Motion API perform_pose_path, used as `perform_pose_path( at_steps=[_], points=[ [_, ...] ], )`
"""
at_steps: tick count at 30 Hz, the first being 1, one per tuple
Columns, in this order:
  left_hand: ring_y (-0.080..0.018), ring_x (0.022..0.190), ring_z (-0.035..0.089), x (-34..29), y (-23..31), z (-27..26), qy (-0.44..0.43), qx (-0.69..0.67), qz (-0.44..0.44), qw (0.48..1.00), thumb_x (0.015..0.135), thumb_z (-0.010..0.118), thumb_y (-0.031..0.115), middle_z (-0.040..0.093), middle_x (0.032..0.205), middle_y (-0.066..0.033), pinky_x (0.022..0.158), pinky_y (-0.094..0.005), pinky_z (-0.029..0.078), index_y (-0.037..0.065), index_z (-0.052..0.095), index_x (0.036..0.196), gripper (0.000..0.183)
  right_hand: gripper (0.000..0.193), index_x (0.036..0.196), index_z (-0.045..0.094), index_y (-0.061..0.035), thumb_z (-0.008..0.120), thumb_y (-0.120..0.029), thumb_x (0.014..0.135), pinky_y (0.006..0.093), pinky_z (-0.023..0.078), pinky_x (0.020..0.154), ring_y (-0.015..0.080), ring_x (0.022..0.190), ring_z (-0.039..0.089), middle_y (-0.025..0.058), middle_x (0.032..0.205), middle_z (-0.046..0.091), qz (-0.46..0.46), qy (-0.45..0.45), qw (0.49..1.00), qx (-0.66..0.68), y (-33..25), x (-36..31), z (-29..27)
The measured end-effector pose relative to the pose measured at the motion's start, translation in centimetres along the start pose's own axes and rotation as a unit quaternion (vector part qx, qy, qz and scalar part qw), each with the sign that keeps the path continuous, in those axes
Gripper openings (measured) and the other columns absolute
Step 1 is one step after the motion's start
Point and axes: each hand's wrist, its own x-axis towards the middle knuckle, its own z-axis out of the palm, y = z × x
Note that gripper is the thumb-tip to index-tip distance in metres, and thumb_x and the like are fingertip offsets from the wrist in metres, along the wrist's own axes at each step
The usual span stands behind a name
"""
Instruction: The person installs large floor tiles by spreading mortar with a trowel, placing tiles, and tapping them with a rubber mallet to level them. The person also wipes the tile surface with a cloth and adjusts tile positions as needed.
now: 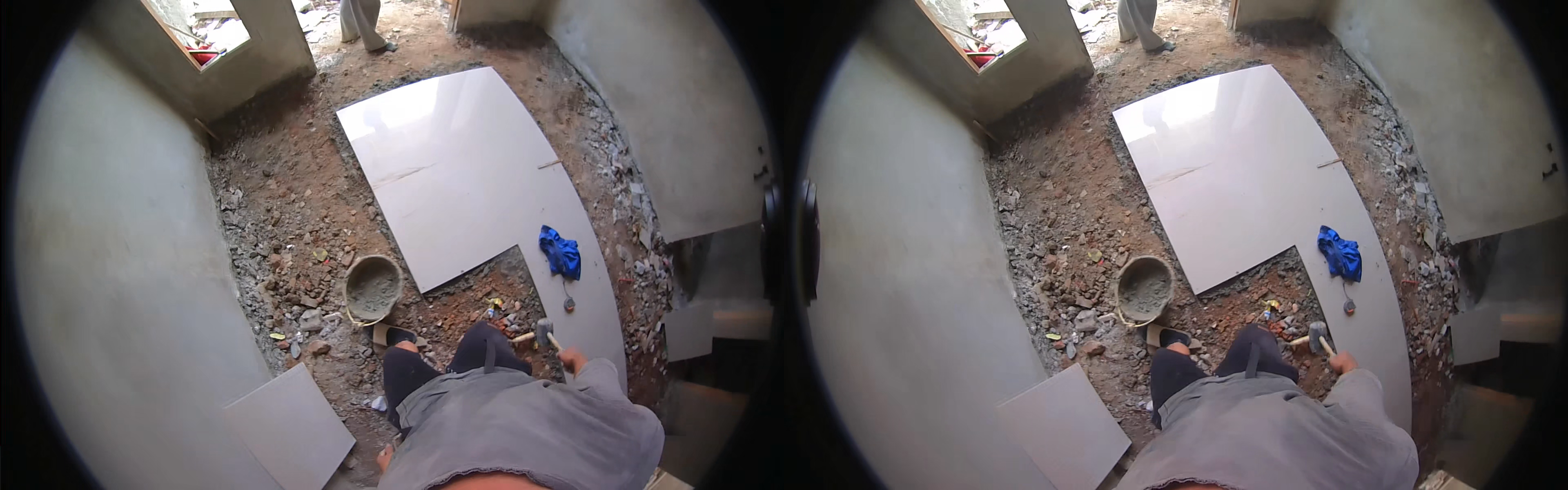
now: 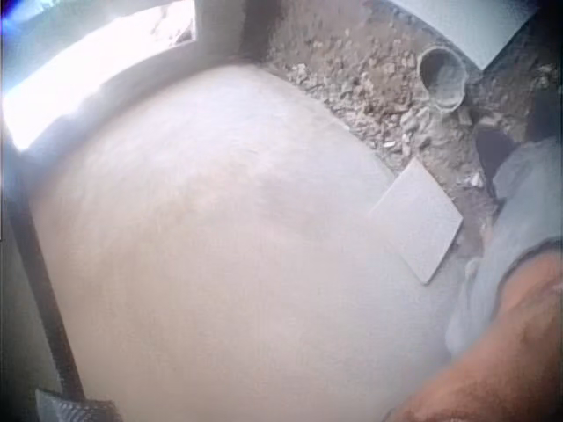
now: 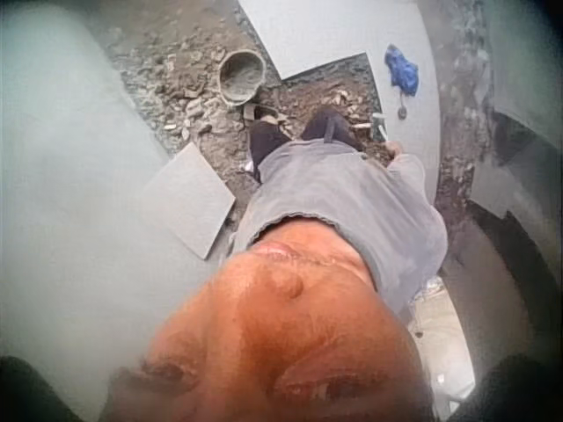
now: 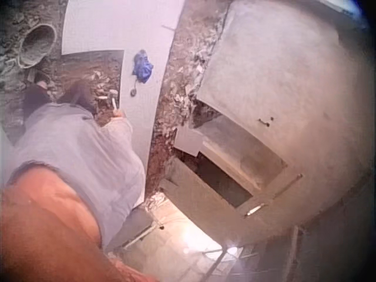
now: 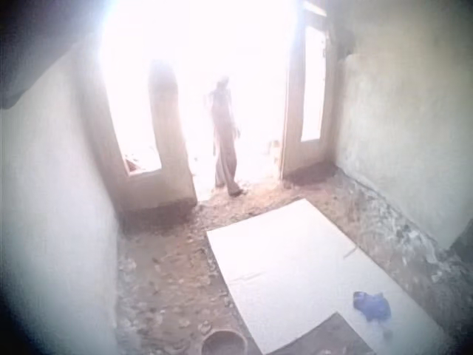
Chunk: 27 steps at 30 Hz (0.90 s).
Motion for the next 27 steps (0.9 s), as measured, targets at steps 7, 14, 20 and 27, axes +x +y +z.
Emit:
perform_pose_path(
  at_steps=[7, 14, 20, 27],
  points=[
    [-0.024, 0.067, 0.058, 9.2, 5.5, -17.7, 0.084, -0.116, -0.032, 0.989, 0.087, 0.059, 0.031, 0.06, 0.069, -0.0103, 0.06, -0.0388, 0.049, -0.006, 0.062, 0.087, 0.038, 0.053, 0.098, 0.068, 0.0056, 0.067, -0.043, 0.077, 0.0455, 0.052, 0.076, 0.0375, 0.092, 0.067, 0.0262, 0.097, 0.068, -0.036, 0.084, 0.995, 0.041, -16.6, -10.9, -1.4],
    [-0.0248, 0.082, 0.059, 18.7, 28.9, -28.7, 0.141, -0.049, 0.183, 0.972, 0.097, 0.05, 0.029, 0.062, 0.095, -0.0162, 0.073, -0.0365, 0.05, -0.01, 0.058, 0.107, 0.041, 0.051, 0.108, 0.067, 0.0033, 0.07, -0.037, 0.077, 0.0415, 0.052, 0.078, 0.0371, 0.096, 0.066, 0.0243, 0.106, 0.066, 0.021, 0.029, 0.996, 0.079, -25.5, -15.0, 0.1],
    [-0.0231, 0.079, 0.059, 21.6, 43.4, -25.5, 0.086, 0.002, 0.235, 0.968, 0.096, 0.053, 0.03, 0.063, 0.093, -0.0155, 0.077, -0.0356, 0.049, -0.01, 0.058, 0.113, 0.043, 0.042, 0.118, 0.065, -0.0063, 0.062, -0.029, 0.083, 0.0427, 0.049, 0.09, 0.0339, 0.111, 0.061, 0.0195, 0.12, 0.063, 0.047, -0.011, 0.999, 0.012, -34.8, -13.9, 1.1],
    [-0.0193, 0.075, 0.059, 24.6, 50.5, -30.5, 0.084, 0.034, 0.127, 0.988, 0.096, 0.052, 0.034, 0.064, 0.088, -0.0119, 0.065, -0.0325, 0.046, -0.003, 0.061, 0.108, 0.04, 0.044, 0.113, 0.065, -0.0006, 0.062, -0.031, 0.081, 0.0431, 0.05, 0.088, 0.037, 0.108, 0.062, 0.0232, 0.115, 0.064, 0.033, -0.036, 0.999, 0.013, -54.8, -13.6, -5.8]
  ],
)
